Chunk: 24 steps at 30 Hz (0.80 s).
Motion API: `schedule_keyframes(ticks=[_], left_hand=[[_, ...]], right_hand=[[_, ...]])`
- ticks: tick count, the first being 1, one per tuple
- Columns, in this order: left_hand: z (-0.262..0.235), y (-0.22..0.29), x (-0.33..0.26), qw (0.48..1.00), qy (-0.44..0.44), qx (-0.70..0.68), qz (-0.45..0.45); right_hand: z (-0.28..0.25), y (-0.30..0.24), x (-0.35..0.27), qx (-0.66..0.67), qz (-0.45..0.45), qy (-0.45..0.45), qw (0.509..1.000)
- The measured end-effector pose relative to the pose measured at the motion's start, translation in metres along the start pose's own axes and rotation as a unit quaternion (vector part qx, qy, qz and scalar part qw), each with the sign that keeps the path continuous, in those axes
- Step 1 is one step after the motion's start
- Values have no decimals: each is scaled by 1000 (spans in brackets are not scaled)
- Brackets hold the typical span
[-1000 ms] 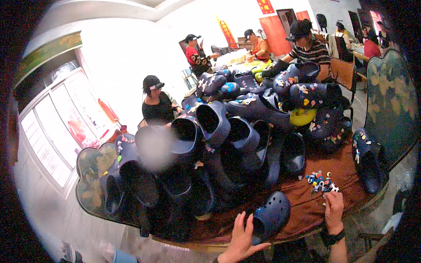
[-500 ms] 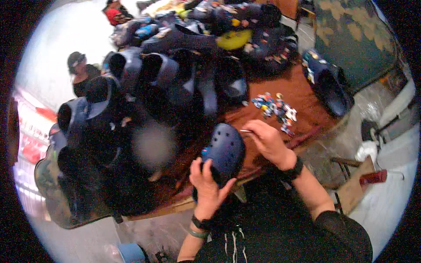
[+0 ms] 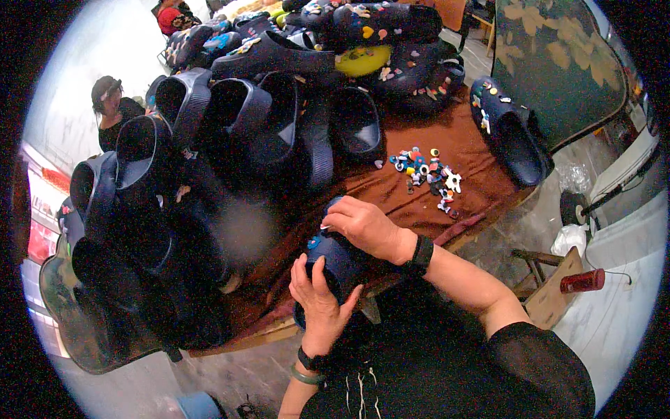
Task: Decorating rubber clogs with various charms.
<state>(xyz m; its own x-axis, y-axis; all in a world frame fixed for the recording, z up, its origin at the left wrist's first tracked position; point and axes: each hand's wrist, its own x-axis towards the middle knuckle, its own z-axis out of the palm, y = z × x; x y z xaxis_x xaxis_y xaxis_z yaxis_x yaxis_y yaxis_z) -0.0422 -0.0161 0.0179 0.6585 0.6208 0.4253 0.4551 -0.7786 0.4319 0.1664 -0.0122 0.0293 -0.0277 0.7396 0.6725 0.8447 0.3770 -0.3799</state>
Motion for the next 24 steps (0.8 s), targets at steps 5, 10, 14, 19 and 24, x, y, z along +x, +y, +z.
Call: schedule_keyframes(ticks=[5,10,14,19,24], left_hand=[[-8,5,-8,999,-11,34,-25],[8,5,-16,1000,14,21,-14],[9,8,-20,1000,10,7,-23],[4,3,-12,999,1,32,-6],[2,5,-14,999,-20,34,-16]], right_hand=[[-4,-10,-1,-34,-25,-62,997],[-26,-8,-15,-53,8,-127,990],[-33,-2,-8,-109,-33,-241,964],[-28,1,16,-132,-40,-343,929],[-26,-5,19,-116,-24,-360,925]])
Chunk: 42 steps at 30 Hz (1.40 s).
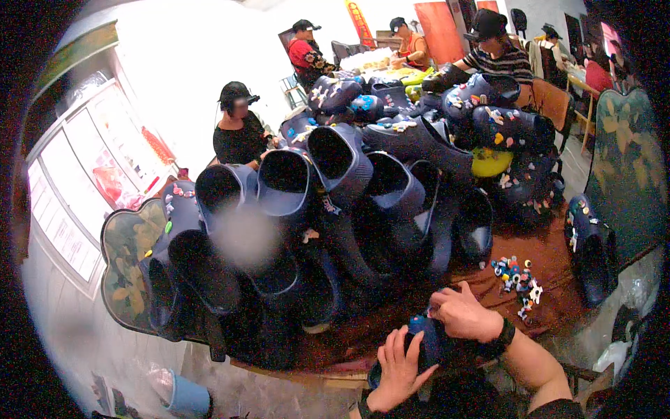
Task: Decorating rubber clogs with various charms.
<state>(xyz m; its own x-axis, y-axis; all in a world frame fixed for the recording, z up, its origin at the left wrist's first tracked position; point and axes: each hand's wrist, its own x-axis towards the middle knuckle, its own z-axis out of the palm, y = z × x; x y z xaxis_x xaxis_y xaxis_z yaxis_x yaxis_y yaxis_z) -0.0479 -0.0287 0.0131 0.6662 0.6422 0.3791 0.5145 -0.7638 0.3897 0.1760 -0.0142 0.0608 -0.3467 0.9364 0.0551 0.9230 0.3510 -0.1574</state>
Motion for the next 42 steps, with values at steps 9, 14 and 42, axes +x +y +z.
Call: schedule_keyframes(ticks=[9,14,42], left_hand=[[-9,0,8,1000,-15,-2,1],[-10,4,9,1000,-24,-2,-6],[-2,-2,0,1000,8,5,16]], right_hand=[[-11,40,42,377,91,-58,920],[-3,53,72,205,88,-160,962],[-11,36,24,568,253,-136,772]])
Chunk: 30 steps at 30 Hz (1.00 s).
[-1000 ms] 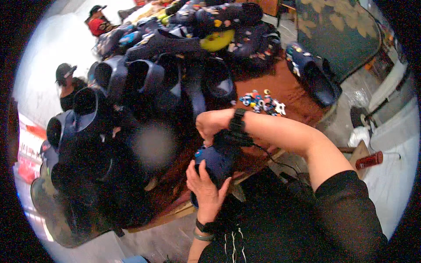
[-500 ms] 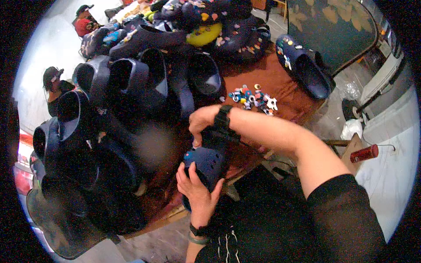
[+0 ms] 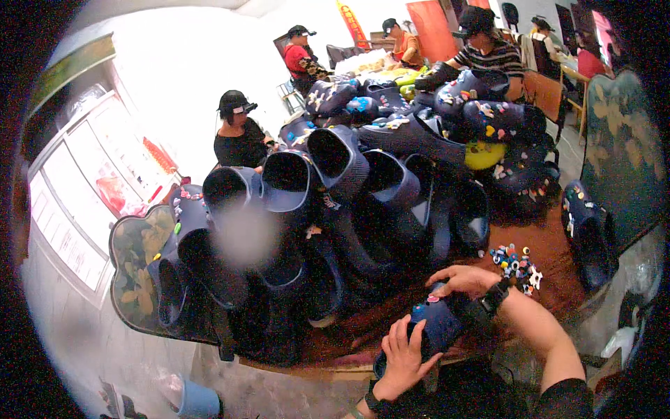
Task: Decorating rubber clogs with various charms.
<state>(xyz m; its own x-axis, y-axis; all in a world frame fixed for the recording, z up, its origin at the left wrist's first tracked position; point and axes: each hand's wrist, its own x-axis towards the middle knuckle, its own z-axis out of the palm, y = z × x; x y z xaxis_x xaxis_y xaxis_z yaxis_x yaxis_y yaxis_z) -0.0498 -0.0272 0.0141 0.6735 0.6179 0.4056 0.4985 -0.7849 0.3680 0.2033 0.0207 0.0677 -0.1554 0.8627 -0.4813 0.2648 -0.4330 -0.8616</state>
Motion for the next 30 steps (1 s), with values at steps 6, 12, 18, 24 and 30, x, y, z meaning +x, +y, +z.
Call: schedule_keyframes(ticks=[6,12,18,24,30], left_hand=[[5,-3,14,1000,-2,-2,6],[24,-4,0,999,9,50,9],[4,0,-18,999,8,15,-47],[7,-2,1,1000,-4,23,-18],[-6,4,11,999,-20,33,-36]], right_hand=[[-31,38,48,-75,-13,-25,997],[-9,48,39,-125,-30,45,991],[25,45,14,-166,-187,134,959],[32,53,-47,-447,-311,414,729],[-17,108,-102,-369,-179,533,740]])
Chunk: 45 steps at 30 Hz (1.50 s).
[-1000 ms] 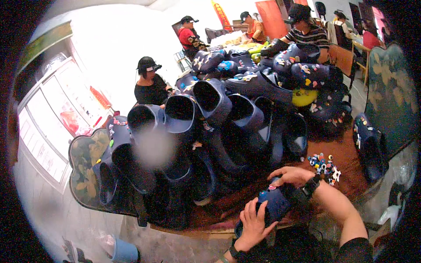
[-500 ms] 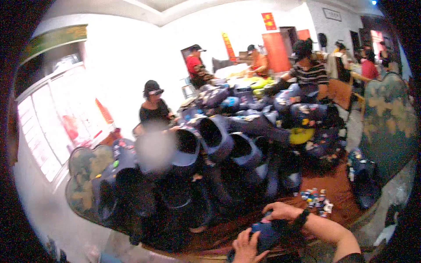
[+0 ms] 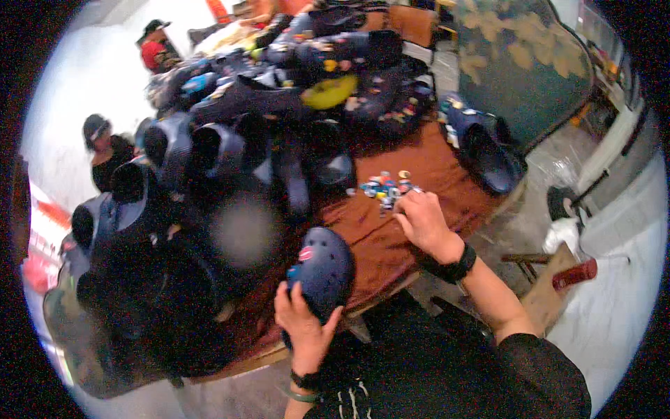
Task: Decorating rubber clogs with various charms.
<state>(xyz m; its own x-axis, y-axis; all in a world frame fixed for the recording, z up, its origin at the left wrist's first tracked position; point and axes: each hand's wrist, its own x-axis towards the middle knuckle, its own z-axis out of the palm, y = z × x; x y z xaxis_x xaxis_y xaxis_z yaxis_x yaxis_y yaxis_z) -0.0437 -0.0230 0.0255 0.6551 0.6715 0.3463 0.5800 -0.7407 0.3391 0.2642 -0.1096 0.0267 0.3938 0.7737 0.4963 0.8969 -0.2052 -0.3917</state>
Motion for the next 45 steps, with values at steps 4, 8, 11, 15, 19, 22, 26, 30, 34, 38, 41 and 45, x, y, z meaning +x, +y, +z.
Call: schedule_keyframes(ticks=[4,8,11,15,19,22,26,30,34,38,41,45], left_hand=[[7,4,8,1000,-17,-1,11],[3,-3,6,1000,1,6,7],[-4,-2,-8,1000,-12,13,-2],[8,-1,-24,1000,2,22,-7],[17,5,-21,999,23,3,37],[22,-1,-18,999,30,14,16],[0,1,-1,999,21,-26,13],[5,-7,12,999,26,-7,17],[1,-7,6,1000,16,-15,13],[11,-5,-9,1000,29,-6,10],[17,-5,-19,1000,11,19,10],[12,1,-18,999,35,15,13]], right_hand=[[2,33,4,-51,6,-20,998],[24,10,43,-58,-46,-142,987],[55,10,63,-55,-135,-46,988],[83,14,56,-34,-139,-108,984],[102,50,51,-65,-90,-146,983],[110,50,52,-47,-130,-53,989],[59,-3,69,166,-68,-72,981],[64,-28,51,409,93,-141,897],[59,-67,38,473,97,-153,862],[82,-86,33,275,-120,-23,954],[87,-90,27,231,-159,-13,960],[80,-82,26,224,-160,-18,961]])
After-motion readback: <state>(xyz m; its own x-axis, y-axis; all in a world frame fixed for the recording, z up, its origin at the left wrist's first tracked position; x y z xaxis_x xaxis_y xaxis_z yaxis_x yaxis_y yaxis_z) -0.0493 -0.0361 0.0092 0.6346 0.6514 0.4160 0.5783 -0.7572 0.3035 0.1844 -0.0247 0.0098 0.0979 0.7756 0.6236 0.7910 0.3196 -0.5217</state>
